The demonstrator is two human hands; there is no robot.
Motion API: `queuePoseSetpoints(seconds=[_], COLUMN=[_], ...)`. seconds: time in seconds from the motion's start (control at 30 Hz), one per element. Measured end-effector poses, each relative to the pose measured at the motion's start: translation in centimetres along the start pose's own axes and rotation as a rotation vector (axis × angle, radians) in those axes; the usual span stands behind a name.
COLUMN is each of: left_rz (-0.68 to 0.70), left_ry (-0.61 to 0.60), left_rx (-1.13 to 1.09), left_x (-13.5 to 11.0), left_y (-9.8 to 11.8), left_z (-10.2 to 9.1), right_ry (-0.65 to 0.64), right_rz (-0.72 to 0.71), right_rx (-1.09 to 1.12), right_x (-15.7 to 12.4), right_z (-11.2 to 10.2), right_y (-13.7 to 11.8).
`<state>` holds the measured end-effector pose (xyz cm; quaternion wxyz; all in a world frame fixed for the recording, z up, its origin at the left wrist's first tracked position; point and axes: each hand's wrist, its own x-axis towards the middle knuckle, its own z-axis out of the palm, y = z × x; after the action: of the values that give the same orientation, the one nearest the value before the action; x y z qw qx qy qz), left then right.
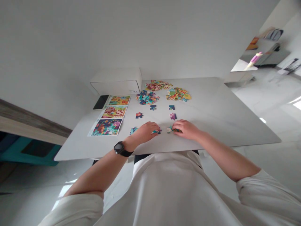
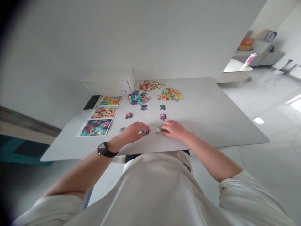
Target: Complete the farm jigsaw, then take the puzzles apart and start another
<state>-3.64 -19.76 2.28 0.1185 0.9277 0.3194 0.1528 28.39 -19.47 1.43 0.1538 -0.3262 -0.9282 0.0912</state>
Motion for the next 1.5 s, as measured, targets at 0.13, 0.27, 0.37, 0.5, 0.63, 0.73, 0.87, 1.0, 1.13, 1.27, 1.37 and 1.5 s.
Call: queuePoseSetpoints(seconds=[0.13,0.27,0.37,0.5,0.63,0.73,0.87,1.0,1.13,1.27,1.37,1.5], left_rz=[0.005,-0.021,-0.079,-0.209,-0.366,-0.423,-0.431,-0.445,-0.416,-0.333,-0.255,-0.224], left_ry=[0.007,0.020,0.063,0.152,0.196,0.183,0.164,0.108,0.051,0.001,-0.010,-0.031], left_rx=[-0.017,0.004,0.034,0.107,0.173,0.205,0.237,0.299,0.367,0.302,0.211,0.099], left_x=[-0.2,-0.1,0.1,0.5,1.0,1.5,2.6,4.2,6.0,8.0,9.1,9.6], left_y=[0.0,-0.1,-1.1,-4.0,-7.9,-10.6,-13.6,-15.5,-16.5,-18.0,-19.5,-21.2], left_z=[0.1,-0.6,-1.8,-4.1,-6.3,-7.6,-8.4,-8.0,-7.0,-6.0,-5.5,-5.1], right_ry=[0.007,0.072,0.190,0.248,0.184,0.133,0.079,0.001,-0.069,-0.034,0.000,-0.015], right_rz=[0.008,0.014,0.043,0.108,0.142,0.160,0.194,0.253,0.262,0.307,0.390,0.521], right_rx=[0.017,0.039,0.043,-0.013,-0.073,-0.104,-0.097,-0.098,-0.115,-0.101,-0.052,0.012], right_x=[-0.6,-0.7,-0.6,0.0,1.5,3.4,6.6,10.6,15.3,20.4,24.2,28.2], right_z=[0.1,-0.6,-2.0,-4.0,-5.0,-5.4,-5.4,-4.5,-3.2,-2.1,-1.7,-0.9], right_y=[0.0,0.3,1.1,3.2,5.5,7.1,8.7,9.8,10.6,11.5,12.2,13.1])
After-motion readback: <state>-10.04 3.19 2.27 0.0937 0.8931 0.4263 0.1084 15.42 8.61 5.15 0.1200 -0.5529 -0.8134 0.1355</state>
